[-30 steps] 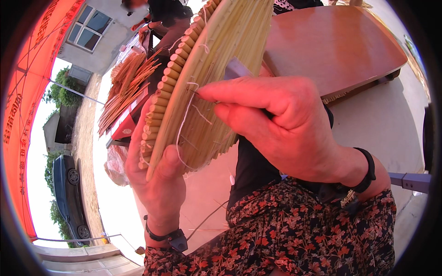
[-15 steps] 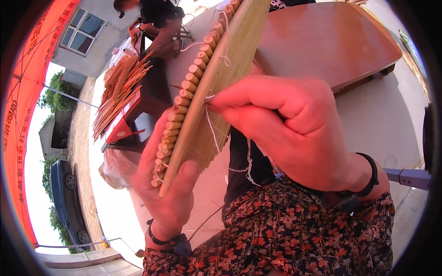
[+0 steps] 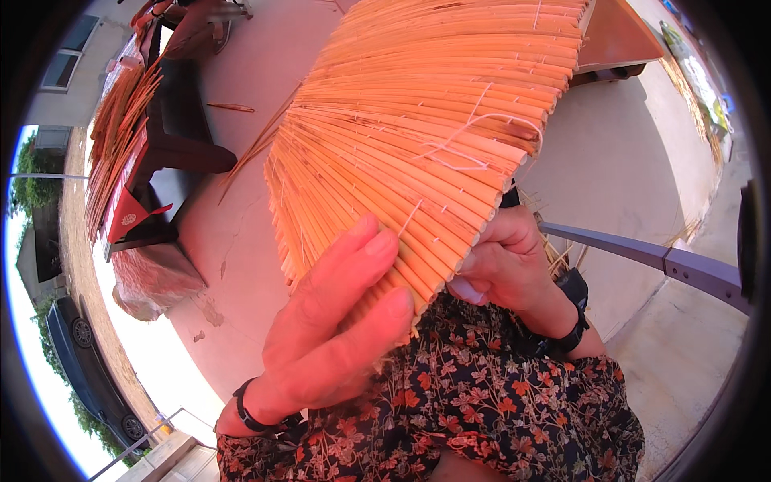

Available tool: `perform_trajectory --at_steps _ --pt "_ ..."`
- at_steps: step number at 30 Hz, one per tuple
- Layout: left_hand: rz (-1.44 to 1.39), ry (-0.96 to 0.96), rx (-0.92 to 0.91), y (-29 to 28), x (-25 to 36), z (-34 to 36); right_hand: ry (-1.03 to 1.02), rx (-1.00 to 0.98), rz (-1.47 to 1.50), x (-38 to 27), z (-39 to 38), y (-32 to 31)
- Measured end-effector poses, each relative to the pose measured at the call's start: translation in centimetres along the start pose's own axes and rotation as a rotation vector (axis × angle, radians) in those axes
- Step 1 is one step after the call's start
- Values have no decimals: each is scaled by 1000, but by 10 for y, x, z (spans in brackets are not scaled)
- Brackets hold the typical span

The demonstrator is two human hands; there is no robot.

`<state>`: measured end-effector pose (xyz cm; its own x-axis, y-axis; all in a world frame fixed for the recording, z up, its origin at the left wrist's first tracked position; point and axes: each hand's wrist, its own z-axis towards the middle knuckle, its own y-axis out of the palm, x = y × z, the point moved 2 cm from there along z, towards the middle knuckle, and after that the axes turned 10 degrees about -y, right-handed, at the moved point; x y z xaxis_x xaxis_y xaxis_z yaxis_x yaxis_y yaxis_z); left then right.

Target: The person is weaving a bamboo mat by hand, using a needle and white thread to stitch together parallel bamboo strips. They repeatedly pass the needle through the strips to secure them, occasionally adjusting the mat's position on their lap.

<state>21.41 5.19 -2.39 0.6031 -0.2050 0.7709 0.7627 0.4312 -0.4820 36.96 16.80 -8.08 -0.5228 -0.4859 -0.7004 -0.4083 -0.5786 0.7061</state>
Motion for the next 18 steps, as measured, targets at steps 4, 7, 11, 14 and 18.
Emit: perform_trajectory --at_steps 4,7,11,14,18 --pt "63 -50 -172 -9 -3 -8 59 44 -25 6 -10 -2" --pt "64 -75 -212 -9 -4 -14 78 47 -22 8 -13 0" --pt "37 -81 -186 -6 -3 -19 55 25 -47 8 -16 2" --pt "45 -71 -199 -6 -3 -20 -28 36 -21 12 -17 3" --pt "18 -61 -184 -5 -3 -21 -80 78 -67 17 -19 5"
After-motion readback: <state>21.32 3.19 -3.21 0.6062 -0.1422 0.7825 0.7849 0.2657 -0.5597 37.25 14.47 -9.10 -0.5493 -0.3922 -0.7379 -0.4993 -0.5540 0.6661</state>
